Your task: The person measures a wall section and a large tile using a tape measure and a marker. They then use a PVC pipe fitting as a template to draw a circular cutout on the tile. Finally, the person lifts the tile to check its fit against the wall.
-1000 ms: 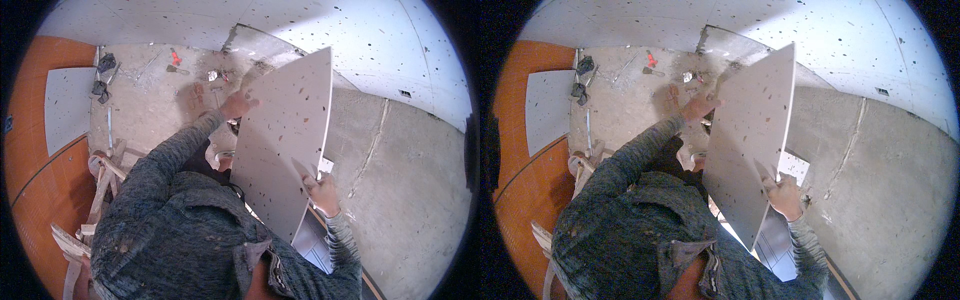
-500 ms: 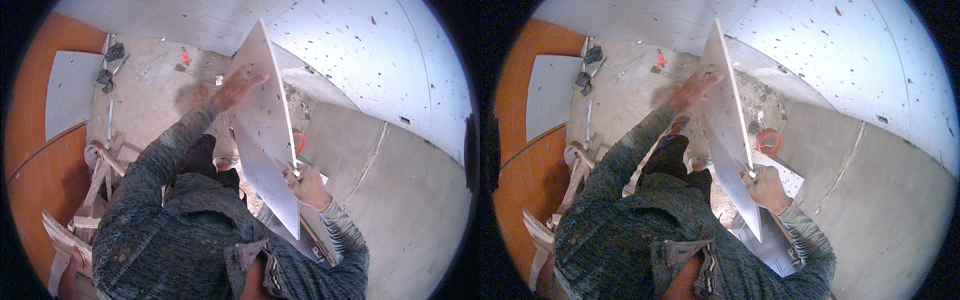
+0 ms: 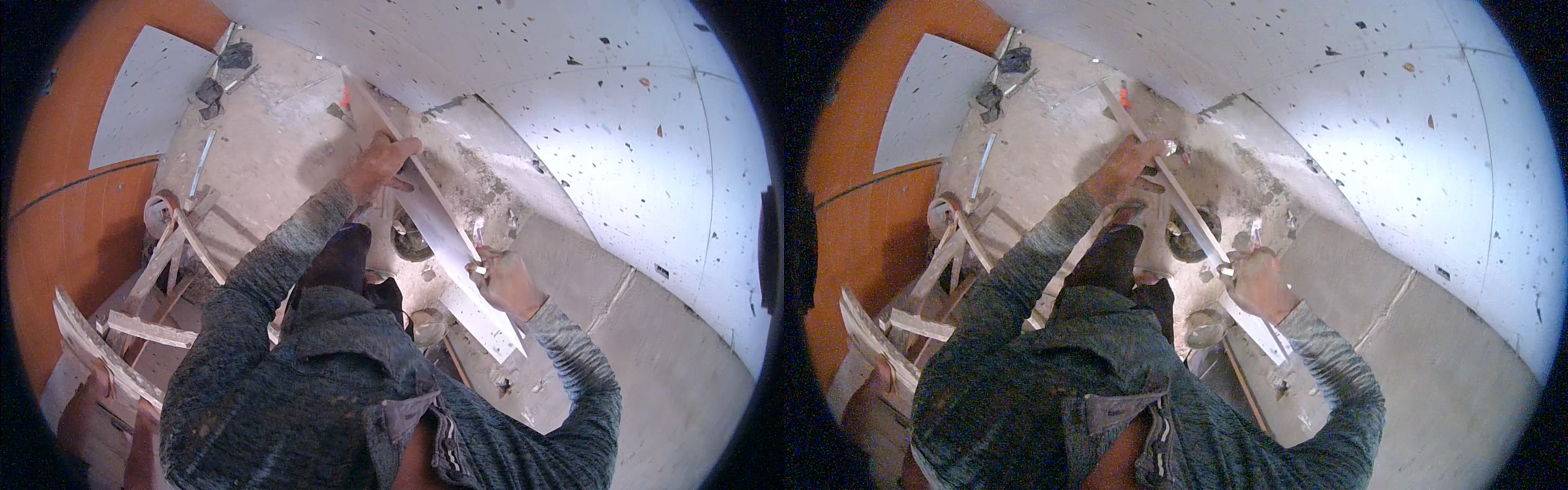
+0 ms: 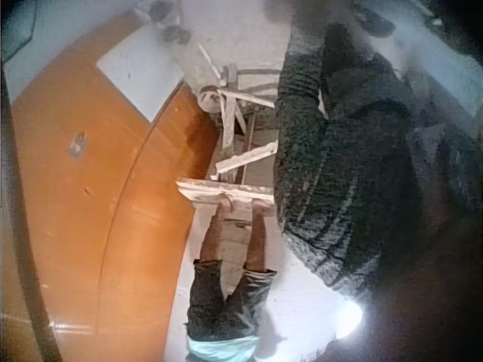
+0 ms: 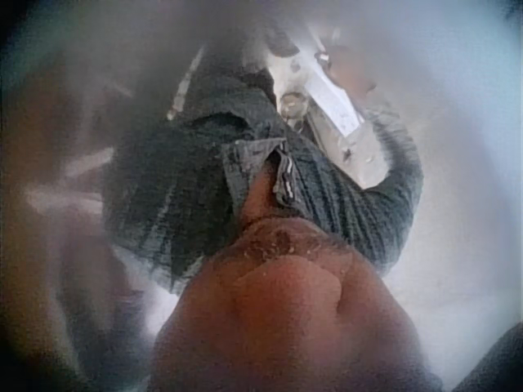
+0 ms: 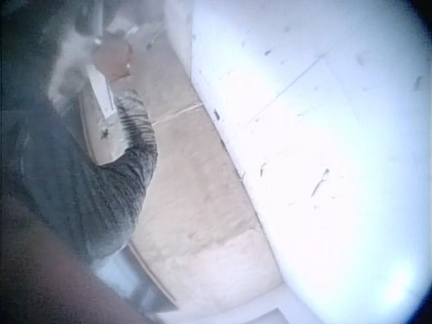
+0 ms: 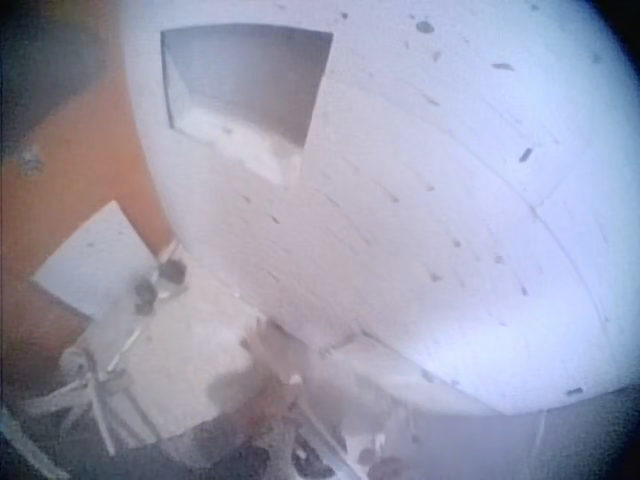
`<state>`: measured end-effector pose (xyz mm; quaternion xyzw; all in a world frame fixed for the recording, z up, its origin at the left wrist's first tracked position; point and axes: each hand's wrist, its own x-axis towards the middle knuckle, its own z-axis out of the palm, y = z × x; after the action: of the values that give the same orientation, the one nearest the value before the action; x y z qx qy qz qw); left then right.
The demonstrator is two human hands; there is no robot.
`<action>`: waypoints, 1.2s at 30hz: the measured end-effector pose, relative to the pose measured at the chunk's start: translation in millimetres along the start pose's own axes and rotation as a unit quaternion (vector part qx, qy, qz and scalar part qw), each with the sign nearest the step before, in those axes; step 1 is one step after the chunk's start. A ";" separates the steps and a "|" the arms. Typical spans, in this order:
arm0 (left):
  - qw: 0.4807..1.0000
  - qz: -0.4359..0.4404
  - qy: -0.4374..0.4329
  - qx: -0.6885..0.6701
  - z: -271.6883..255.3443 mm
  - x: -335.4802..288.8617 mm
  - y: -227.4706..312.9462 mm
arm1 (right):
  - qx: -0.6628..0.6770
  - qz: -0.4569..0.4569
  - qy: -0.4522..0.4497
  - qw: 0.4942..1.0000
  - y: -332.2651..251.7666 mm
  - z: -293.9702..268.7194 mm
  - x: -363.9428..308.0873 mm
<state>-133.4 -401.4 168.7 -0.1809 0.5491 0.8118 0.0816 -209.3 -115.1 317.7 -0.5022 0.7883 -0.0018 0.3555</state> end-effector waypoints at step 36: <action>0.744 0.244 0.083 0.617 -70.2 270.9 -183.4 | -0.124 0.098 0.190 0.969 295.3 178.9 250.0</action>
<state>-307.9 -413.6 -116.6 -0.0178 0.9602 0.2696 -0.0712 -402.9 -103.6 -61.9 -0.4533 0.8807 0.0353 0.1324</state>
